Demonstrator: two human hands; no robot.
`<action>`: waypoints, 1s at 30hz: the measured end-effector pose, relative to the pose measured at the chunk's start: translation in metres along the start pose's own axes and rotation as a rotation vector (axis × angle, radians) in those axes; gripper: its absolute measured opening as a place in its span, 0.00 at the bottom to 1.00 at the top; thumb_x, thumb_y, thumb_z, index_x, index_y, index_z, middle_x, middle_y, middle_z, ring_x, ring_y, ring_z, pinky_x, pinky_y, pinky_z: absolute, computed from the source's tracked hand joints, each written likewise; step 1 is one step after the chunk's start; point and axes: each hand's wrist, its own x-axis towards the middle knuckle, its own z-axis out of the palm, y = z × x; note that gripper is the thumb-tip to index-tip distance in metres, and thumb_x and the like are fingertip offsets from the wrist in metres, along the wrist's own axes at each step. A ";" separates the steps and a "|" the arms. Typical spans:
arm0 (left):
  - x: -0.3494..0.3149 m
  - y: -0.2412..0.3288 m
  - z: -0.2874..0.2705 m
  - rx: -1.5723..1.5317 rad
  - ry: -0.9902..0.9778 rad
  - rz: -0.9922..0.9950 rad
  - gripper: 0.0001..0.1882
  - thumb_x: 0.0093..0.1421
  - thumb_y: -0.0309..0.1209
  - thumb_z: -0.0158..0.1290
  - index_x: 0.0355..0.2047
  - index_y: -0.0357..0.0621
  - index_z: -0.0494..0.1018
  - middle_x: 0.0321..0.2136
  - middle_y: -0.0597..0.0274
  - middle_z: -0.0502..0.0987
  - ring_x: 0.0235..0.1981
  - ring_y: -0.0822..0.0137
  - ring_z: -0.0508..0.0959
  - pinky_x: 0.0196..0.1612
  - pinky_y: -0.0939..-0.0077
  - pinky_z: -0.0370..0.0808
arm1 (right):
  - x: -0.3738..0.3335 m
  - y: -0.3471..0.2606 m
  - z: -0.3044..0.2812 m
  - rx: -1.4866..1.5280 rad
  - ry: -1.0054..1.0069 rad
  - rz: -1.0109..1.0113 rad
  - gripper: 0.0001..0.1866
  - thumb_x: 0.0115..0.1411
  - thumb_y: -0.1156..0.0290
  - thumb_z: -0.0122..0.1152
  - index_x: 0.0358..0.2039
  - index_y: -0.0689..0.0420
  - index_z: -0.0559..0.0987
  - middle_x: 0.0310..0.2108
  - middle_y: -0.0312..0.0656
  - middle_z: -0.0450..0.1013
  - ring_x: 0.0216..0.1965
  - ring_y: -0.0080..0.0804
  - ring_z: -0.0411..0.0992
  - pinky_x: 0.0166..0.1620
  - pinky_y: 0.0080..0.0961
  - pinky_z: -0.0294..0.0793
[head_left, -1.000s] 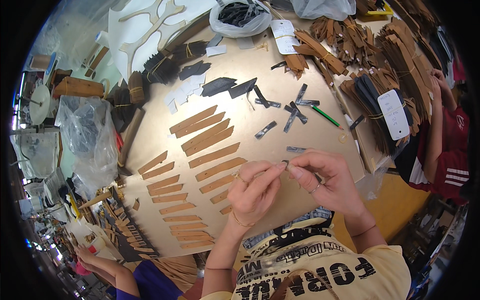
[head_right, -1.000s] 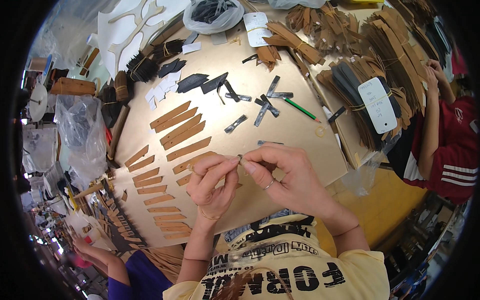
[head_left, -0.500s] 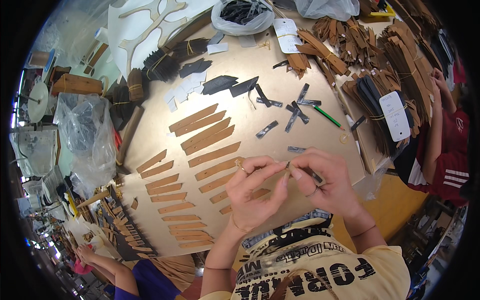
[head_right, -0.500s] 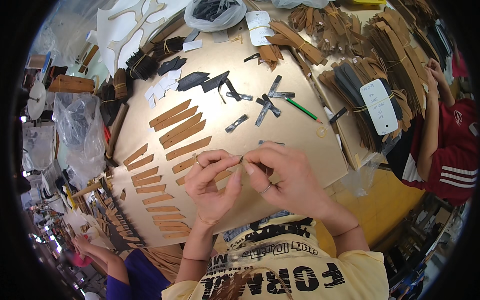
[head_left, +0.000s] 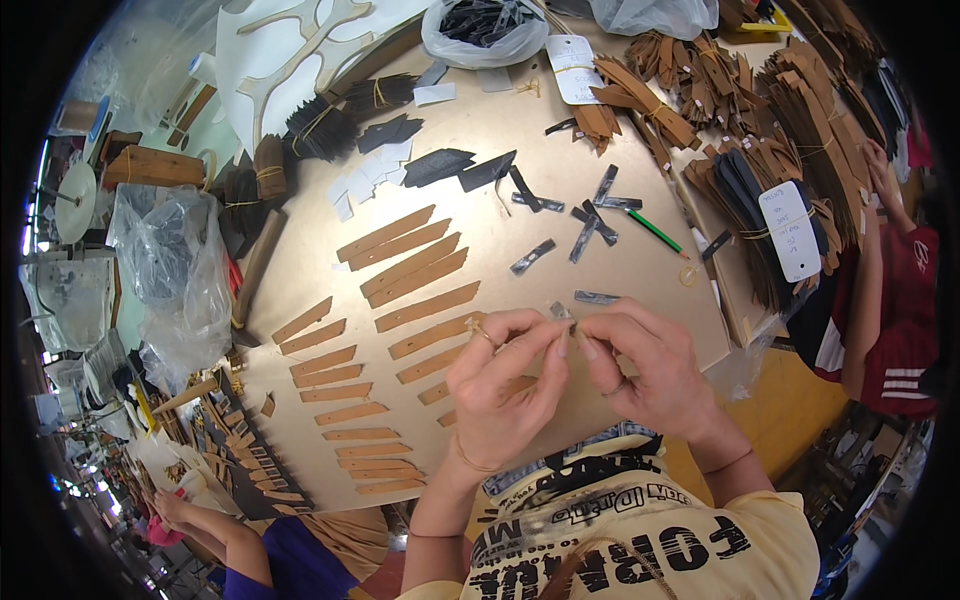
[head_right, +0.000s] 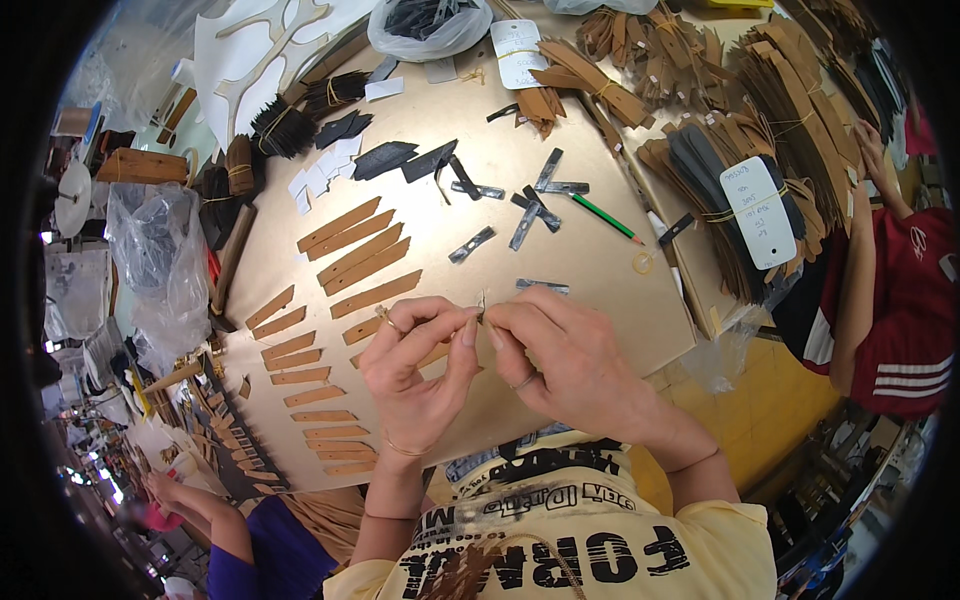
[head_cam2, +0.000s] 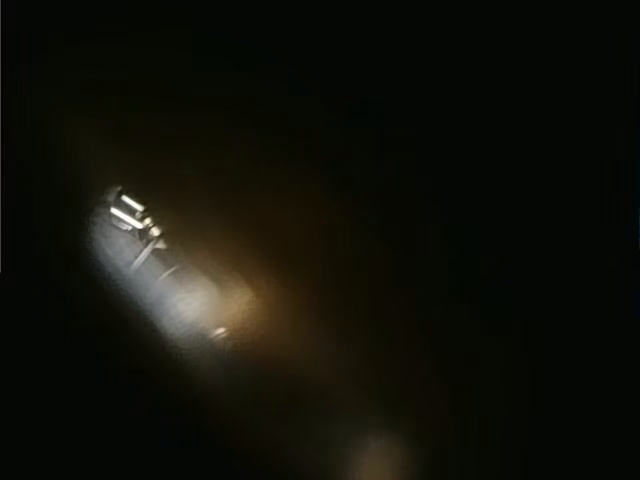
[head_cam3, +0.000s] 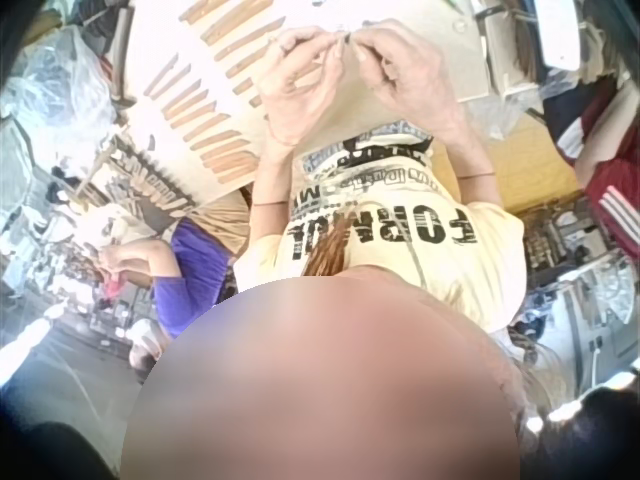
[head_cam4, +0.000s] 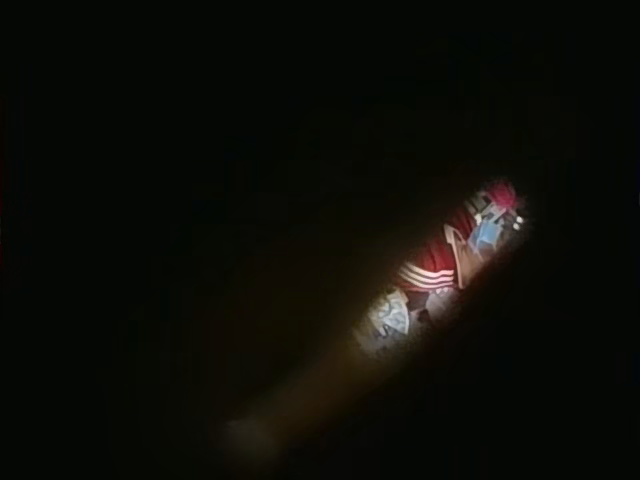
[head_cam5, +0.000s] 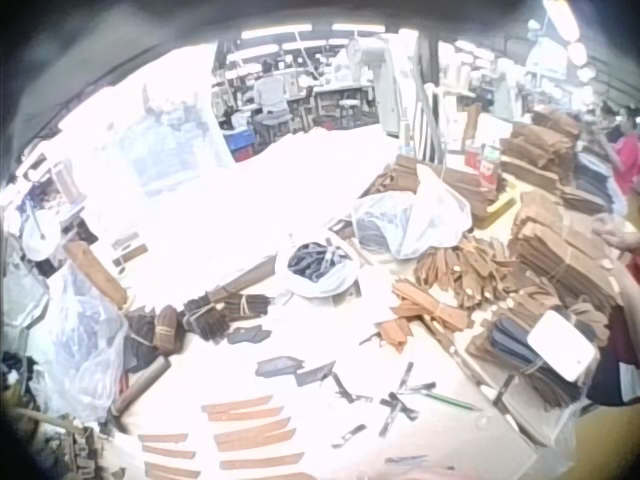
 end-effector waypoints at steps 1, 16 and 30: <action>-0.001 -0.001 0.002 -0.008 0.012 -0.012 0.09 0.54 0.17 0.60 0.37 0.36 0.81 0.32 0.58 0.78 0.29 0.67 0.79 0.32 0.78 0.76 | 0.000 0.000 0.000 -0.007 0.005 -0.007 0.07 0.58 0.80 0.62 0.38 0.63 0.77 0.29 0.45 0.74 0.25 0.36 0.74 0.28 0.25 0.74; -0.002 0.006 0.000 0.023 -0.008 -0.057 0.07 0.57 0.16 0.60 0.37 0.34 0.82 0.32 0.59 0.78 0.31 0.72 0.77 0.35 0.81 0.74 | -0.001 0.003 0.003 -0.090 0.029 -0.075 0.10 0.56 0.81 0.62 0.39 0.61 0.76 0.29 0.43 0.72 0.27 0.40 0.73 0.29 0.32 0.73; -0.010 -0.002 0.015 0.150 0.116 0.104 0.13 0.52 0.16 0.61 0.39 0.37 0.82 0.32 0.59 0.77 0.25 0.67 0.77 0.28 0.77 0.73 | -0.004 0.001 0.003 0.032 0.046 0.024 0.07 0.59 0.81 0.62 0.39 0.63 0.78 0.32 0.46 0.75 0.29 0.39 0.76 0.31 0.28 0.75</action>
